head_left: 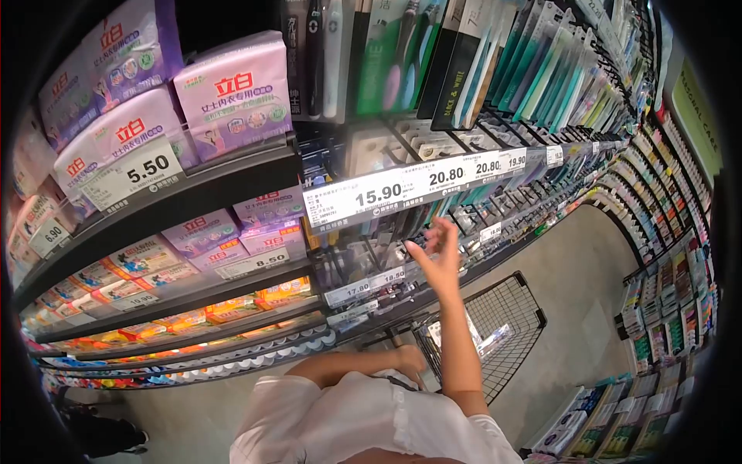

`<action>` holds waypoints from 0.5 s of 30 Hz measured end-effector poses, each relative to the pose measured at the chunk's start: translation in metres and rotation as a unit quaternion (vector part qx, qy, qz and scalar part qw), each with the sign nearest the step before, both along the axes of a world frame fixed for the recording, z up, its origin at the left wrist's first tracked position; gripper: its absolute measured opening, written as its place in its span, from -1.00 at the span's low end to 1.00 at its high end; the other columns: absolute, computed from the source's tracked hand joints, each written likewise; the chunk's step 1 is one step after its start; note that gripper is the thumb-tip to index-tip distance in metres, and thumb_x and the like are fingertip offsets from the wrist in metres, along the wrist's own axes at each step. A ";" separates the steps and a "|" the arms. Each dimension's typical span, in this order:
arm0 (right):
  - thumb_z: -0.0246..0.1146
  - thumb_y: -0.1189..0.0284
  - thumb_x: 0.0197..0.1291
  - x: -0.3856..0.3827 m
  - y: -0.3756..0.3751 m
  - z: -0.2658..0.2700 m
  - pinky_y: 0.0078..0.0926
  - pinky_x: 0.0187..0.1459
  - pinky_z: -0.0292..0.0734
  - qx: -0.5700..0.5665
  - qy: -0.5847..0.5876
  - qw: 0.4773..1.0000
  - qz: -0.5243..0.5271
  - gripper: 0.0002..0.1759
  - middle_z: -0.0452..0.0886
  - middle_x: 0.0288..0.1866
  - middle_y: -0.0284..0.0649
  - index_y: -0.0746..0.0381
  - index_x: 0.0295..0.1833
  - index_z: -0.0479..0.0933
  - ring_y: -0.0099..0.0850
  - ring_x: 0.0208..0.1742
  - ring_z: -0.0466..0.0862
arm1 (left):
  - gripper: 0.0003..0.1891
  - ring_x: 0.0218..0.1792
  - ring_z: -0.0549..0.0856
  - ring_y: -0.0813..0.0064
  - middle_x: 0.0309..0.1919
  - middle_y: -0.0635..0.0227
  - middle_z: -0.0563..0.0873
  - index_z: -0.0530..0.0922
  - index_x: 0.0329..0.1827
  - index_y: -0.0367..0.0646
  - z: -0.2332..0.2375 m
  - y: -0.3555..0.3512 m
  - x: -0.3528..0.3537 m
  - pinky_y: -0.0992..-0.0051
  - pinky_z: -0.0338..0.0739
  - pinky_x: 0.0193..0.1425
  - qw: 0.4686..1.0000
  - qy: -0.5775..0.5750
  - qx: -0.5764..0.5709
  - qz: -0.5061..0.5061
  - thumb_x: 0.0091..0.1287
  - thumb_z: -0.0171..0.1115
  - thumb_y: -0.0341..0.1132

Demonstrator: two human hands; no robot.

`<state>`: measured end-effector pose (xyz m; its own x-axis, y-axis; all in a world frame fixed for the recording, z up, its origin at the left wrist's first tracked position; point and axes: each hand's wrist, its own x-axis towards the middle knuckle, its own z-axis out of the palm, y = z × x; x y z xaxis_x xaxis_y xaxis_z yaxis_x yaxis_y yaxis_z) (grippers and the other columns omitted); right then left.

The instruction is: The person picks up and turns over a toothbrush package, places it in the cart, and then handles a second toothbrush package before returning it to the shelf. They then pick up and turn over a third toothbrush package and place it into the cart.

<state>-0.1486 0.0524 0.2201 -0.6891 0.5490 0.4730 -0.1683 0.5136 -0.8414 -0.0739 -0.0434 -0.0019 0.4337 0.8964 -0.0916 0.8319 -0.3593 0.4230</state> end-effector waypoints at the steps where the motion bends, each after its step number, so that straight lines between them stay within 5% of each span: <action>1: 0.48 0.19 -0.13 -0.011 0.000 -0.010 -0.46 -0.21 0.39 0.047 -0.008 0.998 -0.043 -0.18 0.38 -0.14 -0.16 0.38 0.15 0.24 -0.43 -0.20 0.44 | -0.34 -0.38 0.69 0.15 -0.51 0.15 0.68 0.66 -0.48 -0.14 -0.001 0.000 0.000 0.26 0.57 -0.27 1.000 -0.008 0.012 -0.006 0.03 0.07 0.38; 3: 0.52 0.14 -0.23 -0.032 -0.003 -0.021 -0.38 -0.07 0.37 0.144 -0.019 0.982 -0.122 -0.02 0.35 -0.08 -0.08 0.42 0.20 0.18 -0.33 -0.08 0.41 | -0.26 -0.24 0.68 0.13 -0.40 0.06 0.69 0.67 -0.40 -0.20 0.001 0.004 0.000 0.26 0.55 -0.11 0.999 -0.003 -0.042 0.000 0.02 0.04 0.43; 7: 0.54 0.10 -0.32 -0.054 -0.007 -0.032 -0.10 0.00 0.32 0.189 -0.024 0.958 -0.214 -0.01 0.36 -0.04 0.09 0.45 0.13 0.22 0.02 -0.04 0.40 | -0.26 -0.23 0.68 0.14 -0.36 0.07 0.69 0.65 -0.31 -0.18 0.004 0.005 0.000 0.29 0.55 -0.12 0.999 0.032 -0.042 0.001 0.02 0.03 0.43; 10: 0.53 0.15 -0.30 -0.059 0.002 -0.044 -0.15 -0.04 0.36 0.113 0.000 0.979 -0.167 -0.10 0.42 -0.11 0.07 0.43 0.07 0.25 -0.01 -0.08 0.45 | -0.28 -0.19 0.67 0.16 -0.21 0.10 0.68 0.61 -0.03 -0.04 -0.009 0.005 0.001 0.30 0.55 -0.12 0.999 0.035 -0.039 0.004 0.04 0.05 0.41; 11: 0.54 0.30 -0.30 -0.056 -0.001 -0.038 -0.37 -0.12 0.41 0.095 0.016 0.983 -0.158 -0.24 0.47 -0.21 -0.08 0.36 -0.03 0.26 -0.28 -0.19 0.50 | -0.28 -0.18 0.67 0.16 -0.20 0.10 0.68 0.59 0.02 -0.01 -0.008 0.007 0.001 0.29 0.54 -0.11 0.997 0.047 -0.062 0.006 0.04 0.06 0.40; 12: 0.55 0.30 -0.30 -0.052 -0.002 -0.035 -0.39 -0.13 0.41 0.078 0.012 0.986 -0.144 -0.24 0.48 -0.23 -0.10 0.35 -0.04 0.26 -0.30 -0.22 0.51 | -0.27 -0.17 0.66 0.16 -0.18 0.09 0.67 0.56 0.07 0.01 -0.007 0.009 0.001 0.29 0.54 -0.10 0.995 0.060 -0.084 0.007 0.03 0.07 0.39; 15: 0.58 0.27 -0.32 -0.039 -0.006 -0.028 -0.49 -0.19 0.44 0.023 0.006 0.994 -0.105 -0.25 0.51 -0.29 -0.19 0.30 -0.09 0.26 -0.40 -0.30 0.52 | -0.29 -0.17 0.66 0.16 -0.21 0.08 0.68 0.60 -0.02 -0.04 -0.014 0.009 0.001 0.29 0.53 -0.09 0.998 0.012 -0.054 0.013 0.02 0.09 0.39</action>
<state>-0.1871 0.0465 0.1922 -0.5560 0.6573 0.5088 -0.0637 0.5766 -0.8145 -0.0727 -0.0345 -0.0156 0.4077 0.8913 -0.1983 0.8502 -0.2913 0.4386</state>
